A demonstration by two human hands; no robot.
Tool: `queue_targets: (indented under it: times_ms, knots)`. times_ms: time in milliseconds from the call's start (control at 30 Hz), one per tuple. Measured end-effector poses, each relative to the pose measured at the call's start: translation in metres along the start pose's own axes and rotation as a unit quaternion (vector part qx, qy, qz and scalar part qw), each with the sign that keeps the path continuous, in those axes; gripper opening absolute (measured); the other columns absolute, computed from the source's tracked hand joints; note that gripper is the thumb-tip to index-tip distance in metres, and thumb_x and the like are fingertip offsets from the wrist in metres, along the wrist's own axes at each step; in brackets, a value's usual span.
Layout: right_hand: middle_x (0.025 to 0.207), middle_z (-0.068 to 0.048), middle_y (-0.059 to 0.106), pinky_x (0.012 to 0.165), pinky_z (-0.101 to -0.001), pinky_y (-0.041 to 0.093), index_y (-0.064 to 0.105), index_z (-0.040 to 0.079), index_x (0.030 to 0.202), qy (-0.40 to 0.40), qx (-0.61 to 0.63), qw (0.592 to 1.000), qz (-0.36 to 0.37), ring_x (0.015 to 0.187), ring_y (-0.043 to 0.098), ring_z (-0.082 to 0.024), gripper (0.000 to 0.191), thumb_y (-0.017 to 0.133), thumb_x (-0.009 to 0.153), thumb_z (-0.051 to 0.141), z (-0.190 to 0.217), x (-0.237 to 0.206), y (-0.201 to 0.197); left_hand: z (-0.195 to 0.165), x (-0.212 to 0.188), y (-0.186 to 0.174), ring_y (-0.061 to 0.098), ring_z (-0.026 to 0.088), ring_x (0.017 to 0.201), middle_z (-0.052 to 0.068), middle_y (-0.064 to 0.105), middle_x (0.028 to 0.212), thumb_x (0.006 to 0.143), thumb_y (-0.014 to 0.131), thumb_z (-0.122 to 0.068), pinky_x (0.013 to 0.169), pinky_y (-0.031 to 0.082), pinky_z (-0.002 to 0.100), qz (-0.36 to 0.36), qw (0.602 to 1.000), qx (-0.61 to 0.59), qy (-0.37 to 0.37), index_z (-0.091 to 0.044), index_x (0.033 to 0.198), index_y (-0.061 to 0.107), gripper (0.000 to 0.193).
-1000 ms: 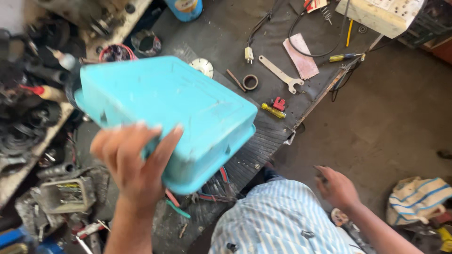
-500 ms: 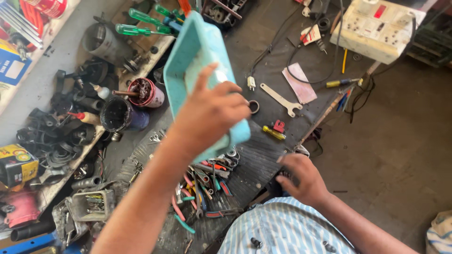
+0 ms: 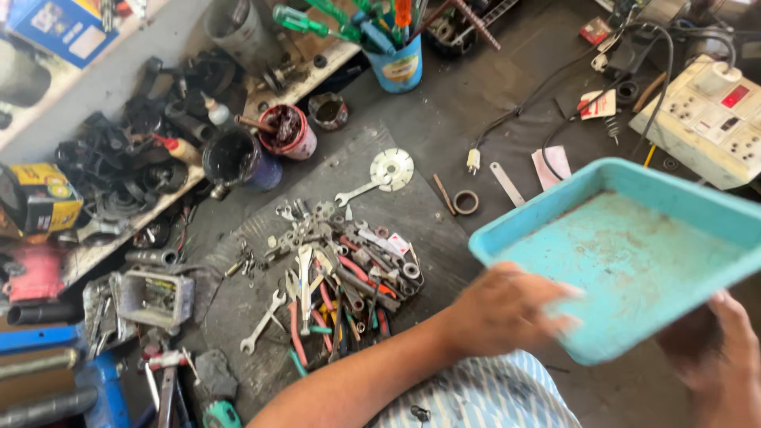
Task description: The person gathers scattered hand tools, including wrenches, pliers and screwdrivers, from a cluttered workbench and places them into a blue plastic tray, then wipes the inside of the tray with a rag.
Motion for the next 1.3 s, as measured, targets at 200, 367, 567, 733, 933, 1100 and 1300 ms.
queue_targets:
  times_ms: [200,367,567,733,933,1100,1300]
  knots:
    - [0.136,-0.019,0.063,0.078,-0.0508,0.046,0.05,0.0,0.153,0.122,0.086,0.975,-0.162,0.107,0.063,-0.035,0.089,0.057,0.096,0.068,-0.034,-0.031,-0.028,0.098,-0.04,0.046,0.06,0.027,0.125,0.008,0.061,0.135,0.09,0.071,-0.013,0.107,0.046,0.045,0.121,0.981,-0.022,-0.153,-0.014,0.125,0.06,0.037]
    - [0.139,-0.02,0.066,0.097,-0.0479,0.056,0.048,-0.004,0.148,0.004,0.136,0.979,-0.152,0.119,0.068,-0.034,0.084,0.062,0.09,0.055,-0.024,-0.028,-0.027,0.116,-0.03,0.055,0.052,0.034,0.143,0.013,0.049,0.152,0.092,0.075,-0.026,0.12,0.042,0.043,0.1,0.972,-0.142,-0.159,-0.013,0.142,0.05,0.057]
    - [0.133,-0.02,0.064,0.092,-0.0493,0.054,0.05,-0.002,0.147,0.101,-0.109,0.934,-0.325,0.112,0.066,-0.033,0.078,0.062,0.089,0.049,-0.006,-0.042,-0.113,0.146,-0.014,0.098,0.032,0.039,0.148,0.016,0.038,0.16,0.064,0.082,-0.057,0.116,0.023,0.059,0.261,0.956,0.025,-0.132,-0.02,0.151,0.046,0.102]
    - [0.128,-0.02,0.063,0.087,-0.0505,0.052,0.051,-0.001,0.145,0.13,-0.111,0.913,-0.371,0.106,0.064,-0.033,0.073,0.062,0.089,0.045,-0.026,-0.042,-0.139,0.157,-0.011,0.11,0.046,0.032,0.135,0.012,0.054,0.136,0.06,0.08,-0.063,0.119,0.024,0.058,0.267,0.962,0.016,-0.049,-0.019,0.13,0.058,0.085]
    - [0.121,-0.02,0.062,0.082,-0.052,0.05,0.054,0.001,0.144,0.176,-0.123,0.901,-0.378,0.098,0.062,-0.033,0.067,0.061,0.089,0.039,-0.032,-0.055,-0.17,0.179,-0.026,0.104,0.057,0.031,0.109,0.01,0.058,0.108,0.076,0.081,-0.049,0.097,0.044,0.046,0.275,0.961,-0.028,-0.021,-0.01,0.106,0.061,0.053]
    - [0.116,-0.02,0.061,0.078,-0.0532,0.049,0.055,0.002,0.143,0.274,-0.159,0.893,-0.319,0.092,0.061,-0.033,0.062,0.061,0.089,0.034,-0.071,-0.055,-0.156,0.187,-0.043,0.077,0.057,0.03,0.105,0.009,0.058,0.104,0.075,0.079,-0.037,0.096,0.045,0.045,0.234,0.972,-0.032,-0.013,-0.012,0.098,0.06,0.039]
    - [0.11,-0.022,0.067,0.074,-0.0469,0.054,0.057,-0.003,0.136,0.245,-0.104,0.956,-0.123,0.089,0.066,-0.031,0.059,0.059,0.083,0.024,-0.107,-0.016,-0.075,0.203,-0.083,0.04,0.054,0.031,0.131,0.013,0.061,0.135,0.078,0.077,-0.037,0.118,0.034,0.05,0.268,0.962,-0.012,-0.054,-0.012,0.105,0.065,0.039]
Point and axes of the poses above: each hand's wrist, its own x-axis towards the middle knuckle, its own y-axis out of the palm, z = x × y, the point moved 10 cm from there along x, towards the middle knuckle
